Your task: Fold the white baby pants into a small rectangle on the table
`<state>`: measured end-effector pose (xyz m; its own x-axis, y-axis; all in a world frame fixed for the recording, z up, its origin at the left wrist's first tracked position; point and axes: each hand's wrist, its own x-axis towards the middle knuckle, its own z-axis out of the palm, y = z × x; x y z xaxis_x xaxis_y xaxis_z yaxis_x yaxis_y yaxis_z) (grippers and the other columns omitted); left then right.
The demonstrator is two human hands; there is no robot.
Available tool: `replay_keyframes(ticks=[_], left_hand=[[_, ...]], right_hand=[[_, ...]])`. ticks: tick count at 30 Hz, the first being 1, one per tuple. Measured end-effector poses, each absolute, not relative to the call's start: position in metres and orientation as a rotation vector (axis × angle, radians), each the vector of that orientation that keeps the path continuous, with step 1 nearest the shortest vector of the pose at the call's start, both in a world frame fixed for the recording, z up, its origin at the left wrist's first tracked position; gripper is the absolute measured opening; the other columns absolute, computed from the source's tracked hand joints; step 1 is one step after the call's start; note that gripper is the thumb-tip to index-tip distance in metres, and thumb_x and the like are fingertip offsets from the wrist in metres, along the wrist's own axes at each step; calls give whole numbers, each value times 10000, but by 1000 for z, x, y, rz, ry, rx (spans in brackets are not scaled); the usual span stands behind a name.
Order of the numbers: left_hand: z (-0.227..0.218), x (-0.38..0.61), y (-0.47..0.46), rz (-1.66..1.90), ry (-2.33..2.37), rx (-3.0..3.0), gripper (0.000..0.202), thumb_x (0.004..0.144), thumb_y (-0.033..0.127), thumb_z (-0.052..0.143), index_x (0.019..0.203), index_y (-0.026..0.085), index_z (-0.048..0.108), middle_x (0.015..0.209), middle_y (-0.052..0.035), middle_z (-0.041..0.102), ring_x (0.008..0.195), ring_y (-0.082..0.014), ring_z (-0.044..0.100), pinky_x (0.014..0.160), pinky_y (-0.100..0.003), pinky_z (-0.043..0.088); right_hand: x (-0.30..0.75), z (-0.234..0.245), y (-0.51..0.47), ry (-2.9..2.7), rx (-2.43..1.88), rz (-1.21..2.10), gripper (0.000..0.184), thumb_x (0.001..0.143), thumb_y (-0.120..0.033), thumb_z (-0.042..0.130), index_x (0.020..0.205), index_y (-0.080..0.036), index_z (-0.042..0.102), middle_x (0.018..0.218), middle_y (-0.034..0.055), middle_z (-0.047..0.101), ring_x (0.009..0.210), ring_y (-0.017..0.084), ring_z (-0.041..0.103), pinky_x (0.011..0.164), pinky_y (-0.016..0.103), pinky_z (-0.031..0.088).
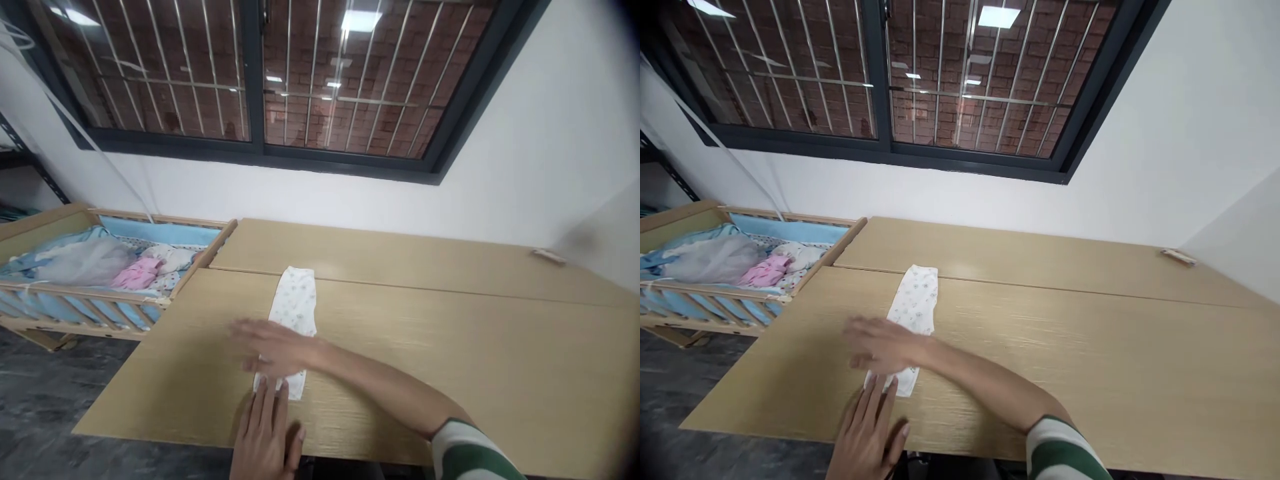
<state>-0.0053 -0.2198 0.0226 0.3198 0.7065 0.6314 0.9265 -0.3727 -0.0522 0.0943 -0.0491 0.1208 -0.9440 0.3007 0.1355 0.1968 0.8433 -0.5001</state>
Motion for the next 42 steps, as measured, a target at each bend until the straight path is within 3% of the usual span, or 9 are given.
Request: replay_keyframes(ticks=[3,6,14,23,30,35,37,39,42], left_hand=[[8,3,-228,-696,-1453,-2156,397,877,397,580,1161,130,656,1139,-183,686,1111,-380,609,919,-494,465],[1,4,-231,-672,-1482,-2163,334,870,380,595,1113,164,674,1094,-163,697,1082,-373,619,927,-512,461],[2,1,-231,-610,-1486,-2136,605,880,371,626,1448,198,511,1420,-200,551,1335,-390,484,1014,-497,428],[-1,-1,-233,-609,-1518,-2136,719,876,354,649,1540,240,399,1482,-176,506,1354,-361,485,1000,-476,474],[0,1,-235,-613,-1562,-2153,675,896,346,646,1527,264,421,1523,-165,467,1370,-359,466,1016,-466,440],[11,-18,-227,-643,-1581,-2287,506,952,299,560,1455,302,508,1492,-113,516,1336,-293,511,984,-426,442],[20,-33,-218,-671,-1625,-2349,468,976,274,511,1444,286,511,1449,-94,561,1299,-251,544,971,-402,451],[27,-47,-209,-718,-1654,-2389,449,995,269,477,1443,253,504,1420,-102,587,1278,-235,562,981,-391,451],[32,-62,-202,-742,-1573,-2497,437,1009,280,463,1441,231,500,1422,-111,587,1304,-227,546,1004,-367,447]], right_hand=[[111,107,-89,-2910,-291,814,633,1059,-440,389,1606,-160,235,1670,117,211,1561,198,106,1265,358,114],[124,88,-97,-2935,-373,890,628,1069,-450,348,1606,-144,237,1663,111,230,1560,189,105,1269,362,93],[135,62,-34,-2944,-590,709,601,1060,-489,356,1606,-255,260,1677,52,178,1558,206,127,1266,411,94],[148,38,93,-2891,-966,317,666,1045,-575,264,1607,-217,265,1669,79,192,1551,238,162,1259,432,138],[160,45,137,-2843,-1124,18,608,1053,-427,244,1586,-143,305,1650,110,260,1539,256,211,1247,476,168],[155,75,100,-2654,-1231,-41,623,970,-237,412,1564,-72,322,1655,187,220,1538,313,191,1235,505,171],[156,86,59,-2598,-1186,75,551,971,-225,426,1503,-81,428,1602,213,338,1474,333,332,1192,516,267],[162,93,7,-2617,-1093,289,421,1016,-252,375,1357,-127,588,1366,183,607,1249,290,576,1069,462,434],[179,98,-76,-2691,-872,581,409,1063,-325,336,1262,-174,660,1181,113,710,1111,229,653,999,390,497]])
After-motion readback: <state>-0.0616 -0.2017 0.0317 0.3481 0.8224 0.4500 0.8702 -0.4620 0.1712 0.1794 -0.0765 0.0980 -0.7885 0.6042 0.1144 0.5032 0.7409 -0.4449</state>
